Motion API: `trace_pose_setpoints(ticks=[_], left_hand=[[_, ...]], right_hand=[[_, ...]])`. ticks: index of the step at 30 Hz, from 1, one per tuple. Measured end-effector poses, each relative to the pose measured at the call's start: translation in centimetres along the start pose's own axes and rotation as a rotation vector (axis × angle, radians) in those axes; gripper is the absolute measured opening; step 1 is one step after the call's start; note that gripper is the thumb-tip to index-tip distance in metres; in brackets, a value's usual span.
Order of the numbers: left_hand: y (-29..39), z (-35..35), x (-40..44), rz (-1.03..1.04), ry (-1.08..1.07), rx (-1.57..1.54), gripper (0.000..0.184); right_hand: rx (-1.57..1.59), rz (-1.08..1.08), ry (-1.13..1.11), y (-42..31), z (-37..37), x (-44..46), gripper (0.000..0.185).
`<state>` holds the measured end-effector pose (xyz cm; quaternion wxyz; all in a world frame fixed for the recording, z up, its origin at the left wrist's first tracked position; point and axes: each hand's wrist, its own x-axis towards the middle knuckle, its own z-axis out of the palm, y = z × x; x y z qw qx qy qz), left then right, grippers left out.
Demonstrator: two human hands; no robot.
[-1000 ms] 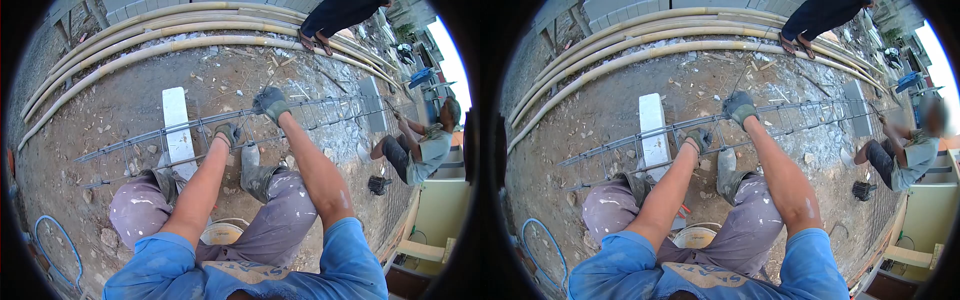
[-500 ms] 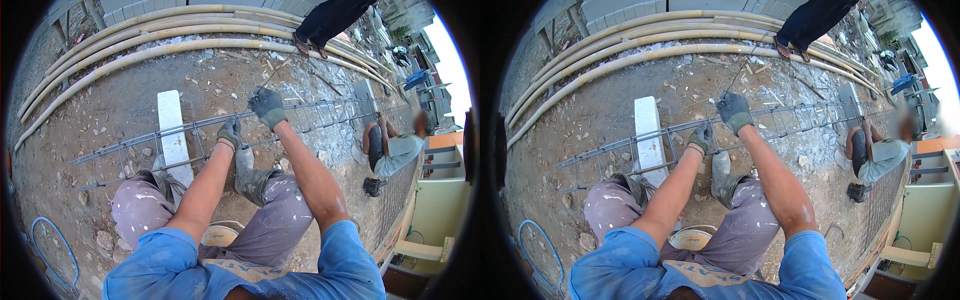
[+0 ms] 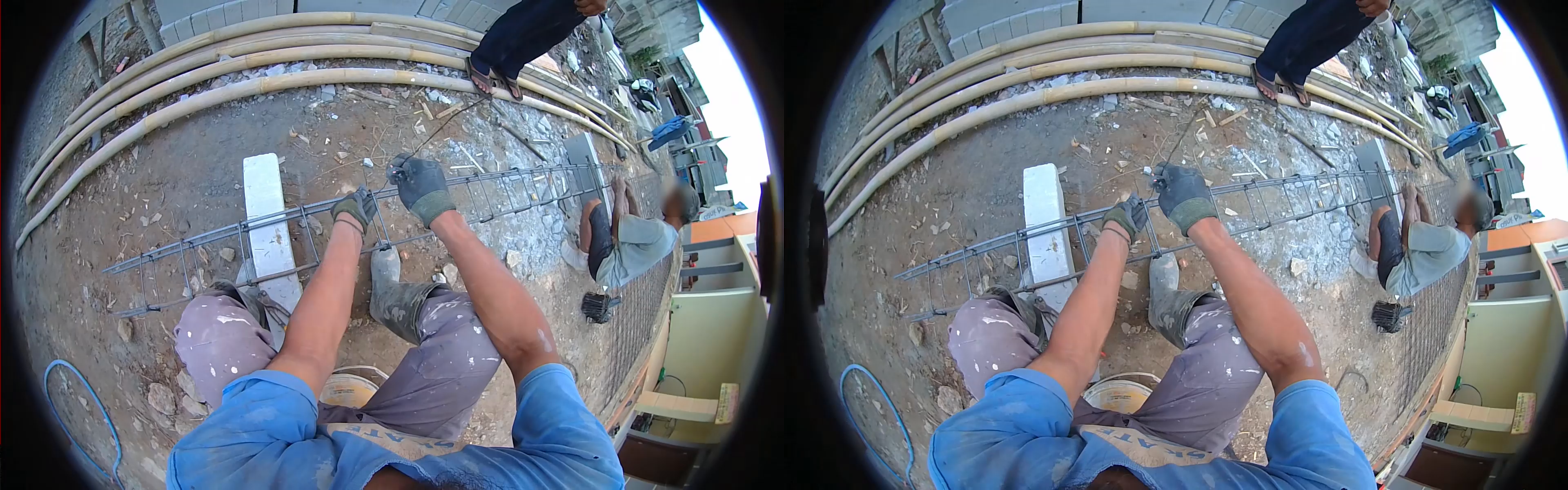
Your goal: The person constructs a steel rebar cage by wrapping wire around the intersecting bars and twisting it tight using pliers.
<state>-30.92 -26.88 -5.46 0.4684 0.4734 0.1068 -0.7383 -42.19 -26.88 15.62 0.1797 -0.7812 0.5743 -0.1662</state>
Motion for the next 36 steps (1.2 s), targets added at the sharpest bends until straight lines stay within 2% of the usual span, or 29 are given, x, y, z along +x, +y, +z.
trace_pose_setpoints(ticks=[3,8,13,15,16,17,18,19,21,22,24,25,27,28,29,31,33,34,36], left_hand=[[0.2,0.0,0.3,-0.023,-0.015,-0.042,0.013],[0.0,-0.7,-1.2,-0.010,-0.087,-0.106,0.010],[-0.7,-0.2,-2.3,0.231,-0.094,-0.035,0.009],[-1.0,0.0,-2.8,0.239,-0.095,-0.073,0.009],[-1.3,-0.2,-2.8,0.249,-0.095,-0.109,0.009],[-2.0,-0.4,-3.1,0.250,-0.093,-0.108,0.009],[-2.8,-0.7,-3.5,0.308,-0.186,-0.196,0.009],[-3.1,-0.5,-4.0,0.365,-0.284,-0.282,0.010],[-2.9,-0.3,-4.5,0.367,-0.256,-0.209,0.013],[-2.9,-0.3,-4.3,0.377,-0.255,-0.208,0.015],[-3.0,-0.2,-3.9,0.394,-0.246,-0.231,0.017],[-3.1,-0.1,-4.0,0.407,-0.224,-0.247,0.016],[-2.9,0.1,-3.7,0.432,-0.194,-0.277,0.016],[-3.0,0.1,-3.2,0.428,-0.170,-0.271,0.015],[-3.1,-0.1,-2.8,0.420,-0.146,-0.260,0.014],[-3.2,-0.3,-2.0,0.443,-0.120,-0.176,0.013],[-3.8,-1.0,-0.6,0.447,-0.158,-0.246,0.014],[-3.7,-1.1,-0.7,0.436,-0.204,-0.315,0.014],[-3.7,-0.9,-0.9,0.430,-0.163,-0.272,0.014]], right_hand=[[-0.042,-0.075,0.082,-0.6,0.1,-0.2,0.011],[-0.085,-0.025,0.076,-0.6,-0.5,0.0,0.014],[-0.193,0.021,0.138,-1.6,-0.9,1.0,0.014],[0.011,0.092,0.135,-2.3,0.1,1.7,0.012],[0.012,0.093,0.133,-2.9,-0.1,1.9,0.012],[0.038,-0.002,0.149,-3.5,-0.5,2.3,0.012],[0.063,-0.098,0.169,-4.1,-0.9,2.6,0.012],[0.064,-0.098,0.176,-4.3,-0.6,2.8,0.012],[0.258,-0.082,0.078,-4.4,0.2,2.8,0.013],[0.257,-0.081,0.073,-4.6,0.2,2.7,0.013],[0.318,-0.333,0.087,-4.9,-0.1,2.9,0.016],[0.318,-0.345,0.071,-4.7,-0.2,3.1,0.016],[1.046,0.172,-0.036,-3.3,-0.4,4.0,0.021],[1.044,0.164,-0.052,0.0,1.4,5.3,0.021],[0.709,0.216,-0.092,5.2,4.7,7.0,0.020],[0.373,0.249,-0.126,7.0,6.5,8.1,0.020],[0.219,0.373,-0.407,4.3,6.6,6.7,0.018],[0.221,0.371,-0.415,4.5,7.7,7.0,0.018],[-0.191,-0.045,-0.537,4.8,10.0,7.3,0.025]])
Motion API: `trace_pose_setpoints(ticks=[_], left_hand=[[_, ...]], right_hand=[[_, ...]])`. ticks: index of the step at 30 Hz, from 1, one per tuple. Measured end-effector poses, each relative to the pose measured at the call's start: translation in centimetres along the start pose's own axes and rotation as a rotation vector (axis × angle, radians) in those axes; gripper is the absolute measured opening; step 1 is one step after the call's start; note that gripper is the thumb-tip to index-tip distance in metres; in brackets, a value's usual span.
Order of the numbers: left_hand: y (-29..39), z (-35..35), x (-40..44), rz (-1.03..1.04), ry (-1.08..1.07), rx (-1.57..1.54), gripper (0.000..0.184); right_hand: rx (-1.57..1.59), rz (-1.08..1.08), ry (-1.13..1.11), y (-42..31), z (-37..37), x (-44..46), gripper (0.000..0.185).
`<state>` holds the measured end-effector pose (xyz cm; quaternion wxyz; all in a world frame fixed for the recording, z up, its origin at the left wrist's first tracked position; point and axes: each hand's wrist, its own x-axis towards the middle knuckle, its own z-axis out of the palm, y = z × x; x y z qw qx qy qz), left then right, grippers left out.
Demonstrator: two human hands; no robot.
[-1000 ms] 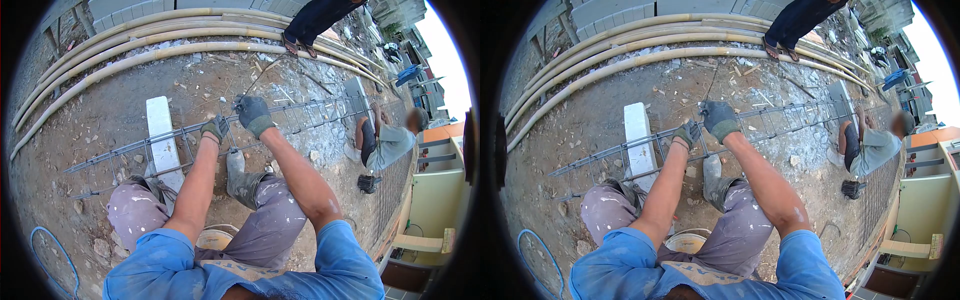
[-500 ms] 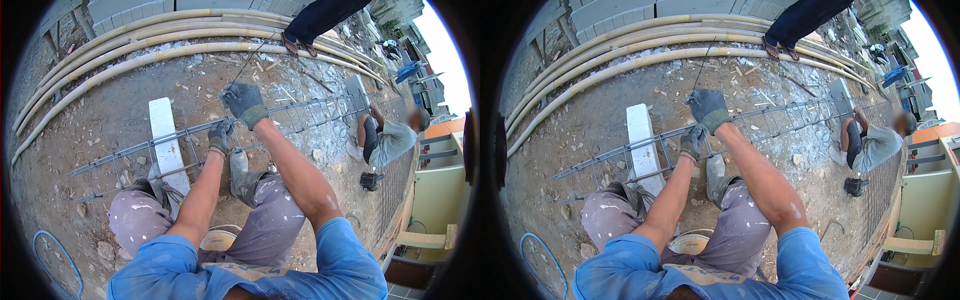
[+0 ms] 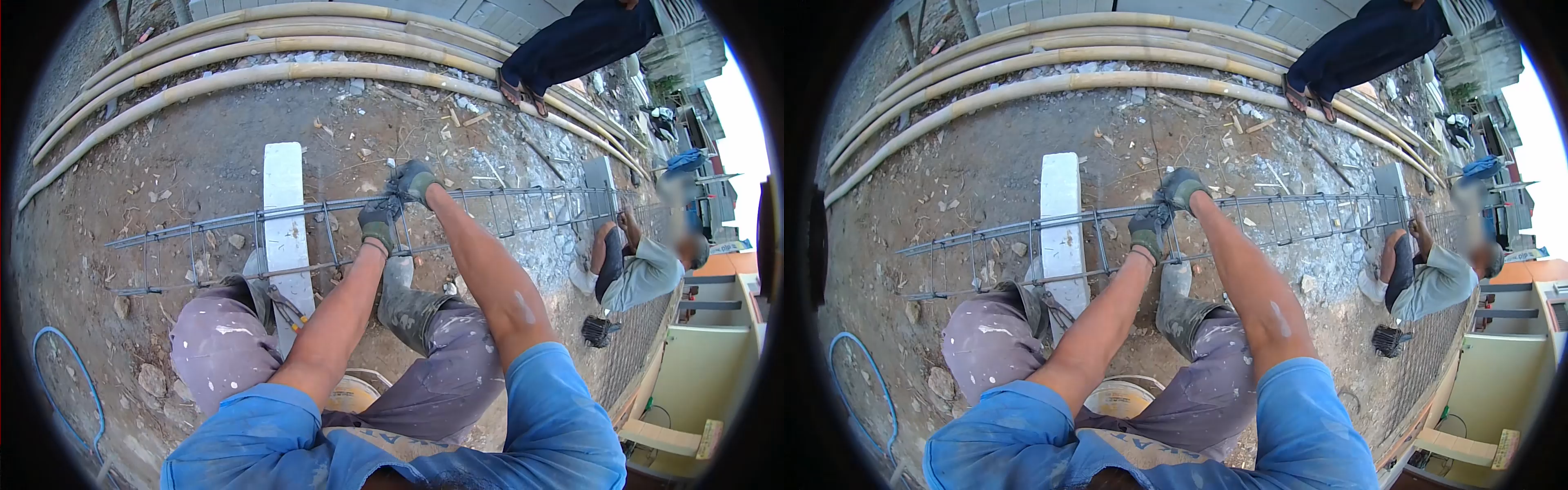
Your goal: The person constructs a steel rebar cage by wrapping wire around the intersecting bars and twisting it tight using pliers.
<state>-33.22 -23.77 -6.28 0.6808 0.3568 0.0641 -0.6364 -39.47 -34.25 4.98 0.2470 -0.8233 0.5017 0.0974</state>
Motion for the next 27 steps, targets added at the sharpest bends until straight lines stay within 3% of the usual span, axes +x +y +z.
trace_pose_setpoints(ticks=[3,12,14,15,17,18,19,20,21,23,27], left_hand=[[0.5,0.5,-0.9,-0.010,0.029,0.035,0.015],[0.6,0.3,-1.2,-0.038,0.010,0.024,0.013],[-0.2,-0.8,-0.2,0.057,-0.077,0.145,0.016],[-1.8,-2.5,1.2,0.365,-0.217,0.353,0.016],[-1.2,-2.1,0.9,0.342,-0.289,0.245,0.019],[0.5,-0.9,-0.8,-0.026,-0.223,-0.028,0.024],[0.7,-0.5,-0.9,-0.016,-0.203,0.070,0.021],[0.9,-0.2,-1.0,-0.008,-0.183,0.169,0.018],[-0.2,-1.9,0.8,0.287,-0.315,0.638,0.015],[-0.9,-1.0,0.5,0.032,-0.127,-0.043,0.014],[-1.5,-0.6,0.7,0.083,-0.120,-0.036,0.017]], right_hand=[[-0.209,0.082,0.059,-1.8,-0.2,0.3,0.017],[-0.118,0.148,0.155,-1.7,0.6,-0.6,0.025],[-0.086,0.128,0.179,-0.8,1.8,-0.1,0.025],[-0.063,0.105,0.199,0.0,2.0,0.4,0.025],[-0.116,0.112,0.235,0.5,2.4,0.9,0.026],[-0.118,0.162,0.167,0.1,1.8,0.9,0.028],[-0.137,0.082,0.158,1.9,3.2,2.3,0.031],[-0.076,0.170,0.201,1.1,2.7,1.9,0.030],[-0.020,0.185,0.248,0.3,1.9,1.3,0.030],[-0.047,0.183,0.210,-0.2,0.8,0.5,0.031],[-0.027,0.237,0.231,-0.7,0.8,-0.2,0.029]])
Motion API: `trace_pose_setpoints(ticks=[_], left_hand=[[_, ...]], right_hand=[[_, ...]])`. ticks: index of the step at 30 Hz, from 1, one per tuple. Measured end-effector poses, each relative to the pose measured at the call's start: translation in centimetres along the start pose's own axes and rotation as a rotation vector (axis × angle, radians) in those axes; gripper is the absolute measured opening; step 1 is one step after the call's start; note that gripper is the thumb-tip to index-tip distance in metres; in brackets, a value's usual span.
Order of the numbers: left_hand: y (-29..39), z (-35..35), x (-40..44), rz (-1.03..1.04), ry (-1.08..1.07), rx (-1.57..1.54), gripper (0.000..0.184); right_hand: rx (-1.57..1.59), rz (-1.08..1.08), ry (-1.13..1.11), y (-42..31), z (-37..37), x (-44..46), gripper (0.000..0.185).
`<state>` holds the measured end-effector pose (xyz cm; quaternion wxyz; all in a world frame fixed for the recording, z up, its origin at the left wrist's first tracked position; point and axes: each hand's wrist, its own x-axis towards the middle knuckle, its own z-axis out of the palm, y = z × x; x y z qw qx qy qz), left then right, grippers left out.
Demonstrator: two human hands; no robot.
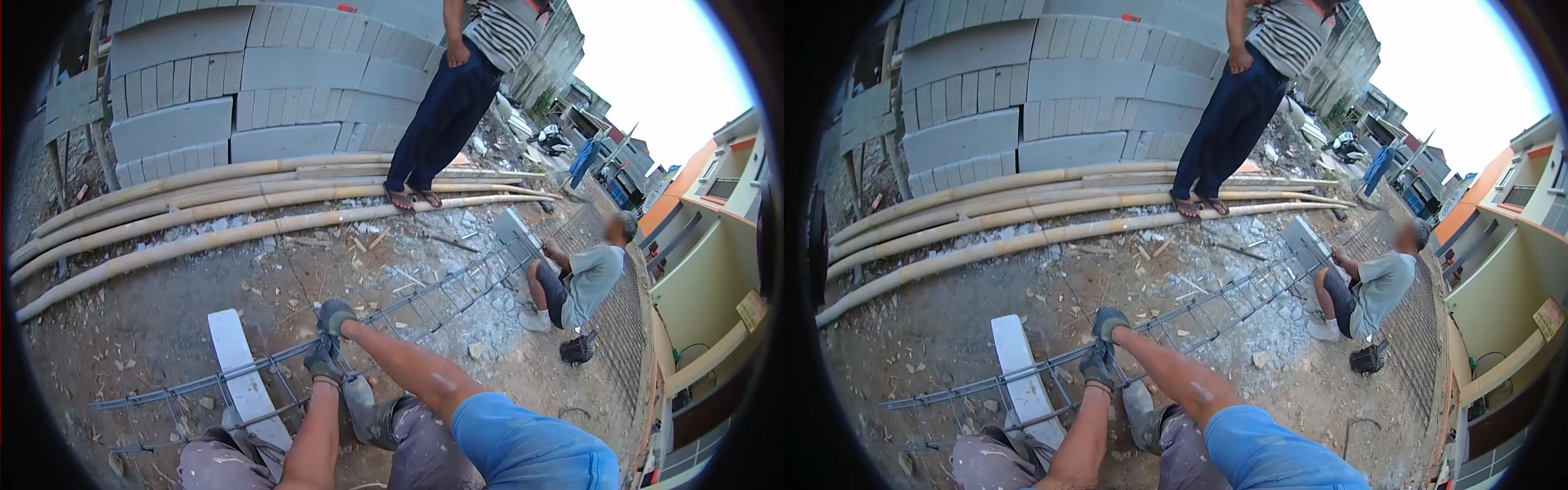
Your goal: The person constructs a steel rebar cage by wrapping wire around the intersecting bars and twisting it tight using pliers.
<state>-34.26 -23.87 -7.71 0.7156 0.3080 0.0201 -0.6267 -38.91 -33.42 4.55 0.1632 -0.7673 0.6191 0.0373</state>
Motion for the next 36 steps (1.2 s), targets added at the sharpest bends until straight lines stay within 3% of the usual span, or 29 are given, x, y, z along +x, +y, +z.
trace_pose_setpoints(ticks=[3,6,13,16,18,19,20,22,23,24,25,26,27,28,29,31,32,34,36], left_hand=[[1.8,0.8,-1.6,-0.188,-0.075,-0.258,0.018],[2.7,1.6,-2.2,-0.318,-0.005,-0.297,0.019],[3.0,1.9,-2.6,-0.239,0.070,-0.161,0.019],[1.6,1.1,-1.4,-0.206,0.110,-0.130,0.017],[-0.6,-1.4,0.7,-0.087,0.041,-0.074,0.018],[-0.1,-0.9,0.2,-0.084,0.045,-0.073,0.018],[0.4,0.1,-0.4,-0.077,0.075,-0.019,0.014],[0.1,0.1,0.2,-0.056,0.036,0.085,0.012],[-1.3,-1.9,2.2,-0.039,-0.020,0.135,0.015],[0.3,-0.7,1.1,0.130,-0.175,0.971,0.018],[2.1,0.7,-0.3,0.430,-0.187,1.776,0.022],[3.3,1.4,-1.7,0.510,-0.194,1.848,0.030],[1.3,-0.8,-0.4,0.611,-0.136,1.754,0.028],[0.3,-1.9,0.7,0.880,-0.150,1.663,0.026],[4.5,2.5,-2.5,0.589,-0.216,2.012,0.015],[1.7,0.0,-0.8,0.036,0.052,0.588,0.011],[1.8,0.4,-0.8,0.035,0.078,0.582,0.011],[1.5,1.1,-1.1,-0.094,0.175,0.192,0.007],[1.8,1.0,-1.0,-0.119,0.184,0.110,0.008]], right_hand=[[0.018,-0.009,-0.003,-0.9,-1.5,-1.3,0.028],[0.060,0.057,-0.042,-1.2,-1.8,-1.5,0.035],[0.125,0.038,0.000,-0.5,-0.6,-1.2,0.033],[-0.012,-0.076,-0.046,0.9,-0.3,-0.4,0.031],[-0.384,-0.434,-0.056,2.4,0.3,-0.3,0.028],[-0.505,-0.647,0.052,4.1,1.7,0.1,0.024],[-0.502,-0.649,0.051,3.9,0.8,-1.1,0.024],[0.266,-0.199,0.112,3.4,-0.3,-3.6,0.020],[0.261,-0.222,0.105,4.1,0.5,-3.3,0.016],[0.256,-0.245,0.098,4.9,1.6,-2.9,0.013],[0.190,-0.505,0.254,7.7,5.2,-1.3,0.014],[0.077,-0.721,0.271,8.4,5.0,-1.5,0.014],[0.014,-0.672,0.279,10.5,9.9,1.5,0.020],[0.183,-0.341,0.216,4.4,1.2,-4.4,0.018],[0.172,-0.514,0.329,6.3,3.3,-3.2,0.015],[0.213,-0.562,0.286,4.8,0.7,-5.5,0.012],[0.218,-0.574,0.263,4.8,1.3,-5.7,0.012],[0.226,-0.464,0.343,4.9,1.8,-7.3,0.015],[0.156,-0.581,0.368,4.2,1.6,-8.1,0.015]])
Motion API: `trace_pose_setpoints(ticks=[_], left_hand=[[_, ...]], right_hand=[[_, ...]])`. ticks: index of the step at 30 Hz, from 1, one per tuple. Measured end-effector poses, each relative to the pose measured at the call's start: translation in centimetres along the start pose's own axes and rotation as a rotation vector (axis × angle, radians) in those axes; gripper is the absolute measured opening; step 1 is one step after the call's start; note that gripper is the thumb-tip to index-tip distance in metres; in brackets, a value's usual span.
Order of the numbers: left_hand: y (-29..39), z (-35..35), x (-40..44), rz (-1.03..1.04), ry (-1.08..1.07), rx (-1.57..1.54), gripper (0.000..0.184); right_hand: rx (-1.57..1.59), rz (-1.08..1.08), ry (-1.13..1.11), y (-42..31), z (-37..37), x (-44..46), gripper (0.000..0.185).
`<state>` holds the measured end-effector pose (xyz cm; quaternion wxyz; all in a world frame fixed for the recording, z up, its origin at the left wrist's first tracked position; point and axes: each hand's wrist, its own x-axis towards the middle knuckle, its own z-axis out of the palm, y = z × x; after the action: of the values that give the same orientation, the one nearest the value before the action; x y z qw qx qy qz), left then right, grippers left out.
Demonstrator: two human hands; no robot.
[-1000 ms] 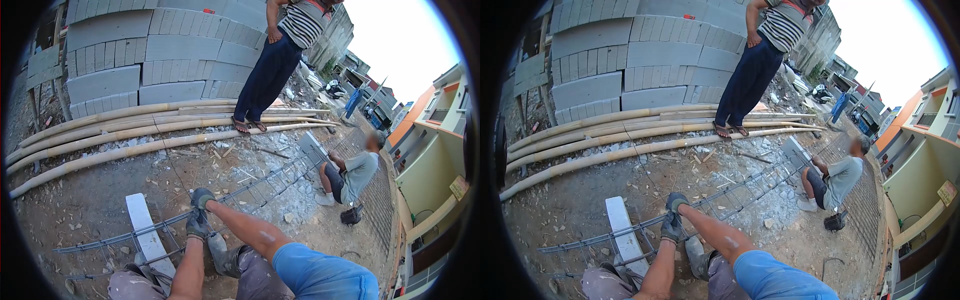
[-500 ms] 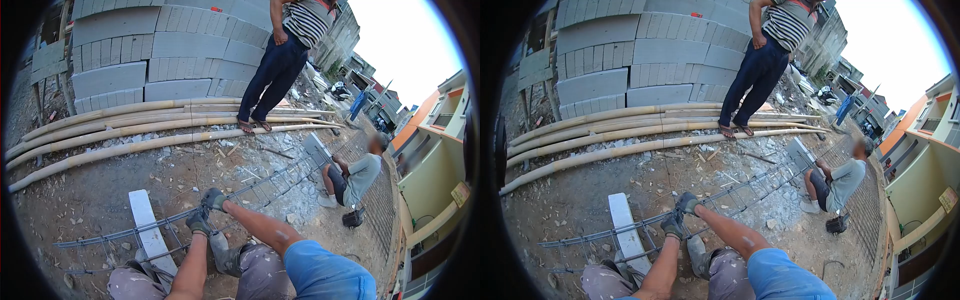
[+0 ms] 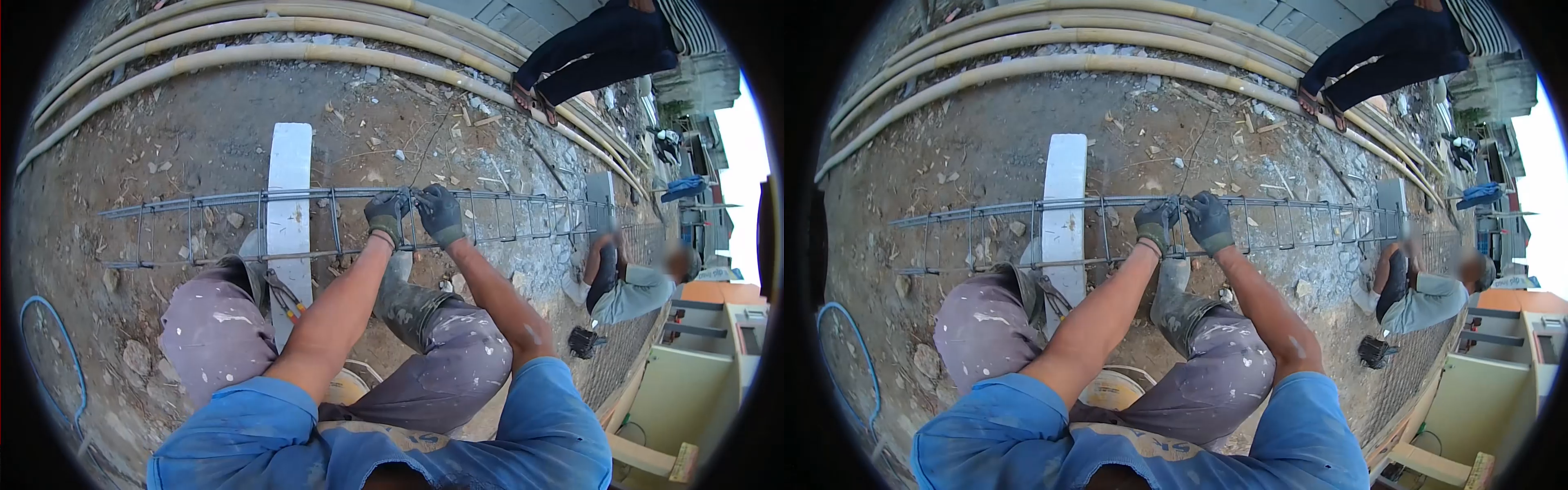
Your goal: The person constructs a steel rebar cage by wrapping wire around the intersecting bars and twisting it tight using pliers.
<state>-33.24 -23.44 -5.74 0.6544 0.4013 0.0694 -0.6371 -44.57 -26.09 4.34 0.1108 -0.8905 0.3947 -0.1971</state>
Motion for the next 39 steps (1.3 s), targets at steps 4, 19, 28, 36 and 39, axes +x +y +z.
trace_pose_setpoints(ticks=[4,19,28,36,39], left_hand=[[-0.3,-0.3,0.4,0.026,-0.004,0.046,0.007],[1.6,0.9,-1.4,0.030,0.093,0.180,0.009],[1.0,0.5,-1.1,-0.003,0.105,0.146,0.009],[0.0,0.1,-0.4,0.188,0.062,0.253,0.010],[-0.7,-0.6,0.9,0.180,0.041,0.313,0.009]], right_hand=[[-0.071,-0.036,0.015,-0.3,0.6,-0.5,0.016],[0.300,0.357,-0.267,3.3,1.1,0.9,0.019],[0.347,0.556,-0.249,2.5,1.5,1.8,0.017],[-0.009,0.336,-0.221,0.4,1.2,2.7,0.018],[-0.281,0.223,-0.085,-0.2,0.4,3.6,0.021]])
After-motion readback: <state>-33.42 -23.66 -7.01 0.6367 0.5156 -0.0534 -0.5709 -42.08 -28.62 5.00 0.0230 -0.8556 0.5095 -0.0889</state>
